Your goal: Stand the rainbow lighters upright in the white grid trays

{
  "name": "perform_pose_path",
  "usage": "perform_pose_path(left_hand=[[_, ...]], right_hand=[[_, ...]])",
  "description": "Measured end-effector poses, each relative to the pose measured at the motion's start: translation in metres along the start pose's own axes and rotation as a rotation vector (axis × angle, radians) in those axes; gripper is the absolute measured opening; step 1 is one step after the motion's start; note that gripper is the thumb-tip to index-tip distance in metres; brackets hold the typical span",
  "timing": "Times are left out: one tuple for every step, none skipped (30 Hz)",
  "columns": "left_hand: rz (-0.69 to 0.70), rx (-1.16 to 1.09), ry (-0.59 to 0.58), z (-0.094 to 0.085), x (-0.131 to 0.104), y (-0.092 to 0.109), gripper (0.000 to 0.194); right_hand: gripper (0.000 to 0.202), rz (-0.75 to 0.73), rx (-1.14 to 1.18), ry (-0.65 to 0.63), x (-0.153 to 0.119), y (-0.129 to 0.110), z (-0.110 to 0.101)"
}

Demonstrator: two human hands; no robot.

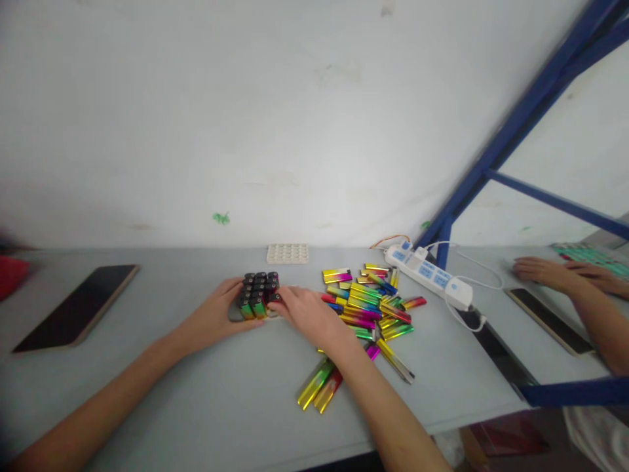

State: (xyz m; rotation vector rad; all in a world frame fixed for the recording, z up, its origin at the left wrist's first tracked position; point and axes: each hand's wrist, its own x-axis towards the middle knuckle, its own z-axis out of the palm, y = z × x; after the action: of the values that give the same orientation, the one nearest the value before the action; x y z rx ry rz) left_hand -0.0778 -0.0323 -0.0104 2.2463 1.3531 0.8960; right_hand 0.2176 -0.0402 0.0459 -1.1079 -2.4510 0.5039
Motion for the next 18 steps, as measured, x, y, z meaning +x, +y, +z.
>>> perform_pose_path(left_hand=[[0.002, 0.003, 0.004, 0.0, 0.0, -0.001, 0.079], [0.003, 0.006, 0.008, 0.0, 0.0, -0.002, 0.078], [0.003, 0.009, 0.01, 0.001, 0.001, -0.003, 0.078], [0.001, 0.013, 0.008, 0.001, 0.001, -0.004, 0.078], [0.001, 0.017, 0.005, 0.001, 0.001, -0.005, 0.078], [0.001, 0.021, 0.003, 0.001, 0.001, -0.006, 0.078], [0.0, 0.026, 0.003, 0.001, 0.001, -0.008, 0.078], [0.0, 0.031, 0.006, 0.001, 0.001, -0.009, 0.079], [-0.001, 0.037, 0.012, 0.001, 0.001, -0.01, 0.079], [-0.001, 0.042, 0.018, 0.001, 0.001, -0.011, 0.08], [0.001, 0.045, 0.023, 0.0, 0.001, -0.011, 0.08], [0.003, 0.048, 0.024, 0.0, 0.001, -0.012, 0.08], [0.007, 0.05, 0.022, 0.0, 0.002, -0.012, 0.08], [0.012, 0.05, 0.02, 0.0, 0.002, -0.013, 0.08], [0.018, 0.049, 0.018, 0.0, 0.002, -0.013, 0.08], [0.023, 0.047, 0.018, 0.0, 0.003, -0.012, 0.08], [0.026, 0.045, 0.021, 0.0, 0.003, -0.012, 0.079], [0.028, 0.045, 0.026, 0.0, 0.003, -0.012, 0.079]], right_hand=[[0.021, -0.006, -0.042, -0.007, 0.001, -0.003, -0.001], [0.023, -0.011, -0.078, -0.014, 0.002, -0.005, -0.003], [0.025, -0.018, -0.106, -0.022, 0.002, -0.007, -0.004], [0.026, -0.025, -0.121, -0.031, 0.003, -0.008, -0.006], [0.025, -0.029, -0.128, -0.038, 0.003, -0.009, -0.007], [0.024, -0.028, -0.133, -0.04, 0.004, -0.009, -0.007], [0.023, -0.017, -0.146, -0.039, 0.004, -0.01, -0.007], [0.023, 0.004, -0.172, -0.035, 0.004, -0.011, -0.006], [0.023, 0.032, -0.206, -0.029, 0.005, -0.011, -0.005], [0.024, 0.057, -0.24, -0.027, 0.005, -0.012, -0.004], [0.026, 0.068, -0.264, -0.031, 0.006, -0.012, -0.003], [0.028, 0.065, -0.269, -0.041, 0.006, -0.011, -0.003], [0.031, 0.05, -0.255, -0.048, 0.006, -0.008, -0.003], [0.033, 0.032, -0.229, -0.049, 0.005, -0.003, -0.004], [0.035, 0.024, -0.199, -0.035, 0.004, 0.004, -0.007], [0.035, 0.034, -0.178, -0.004, 0.003, 0.014, -0.011], [0.034, 0.062, -0.168, 0.04, 0.0, 0.025, -0.017], [0.031, 0.107, -0.176, 0.098, -0.002, 0.038, -0.023]])
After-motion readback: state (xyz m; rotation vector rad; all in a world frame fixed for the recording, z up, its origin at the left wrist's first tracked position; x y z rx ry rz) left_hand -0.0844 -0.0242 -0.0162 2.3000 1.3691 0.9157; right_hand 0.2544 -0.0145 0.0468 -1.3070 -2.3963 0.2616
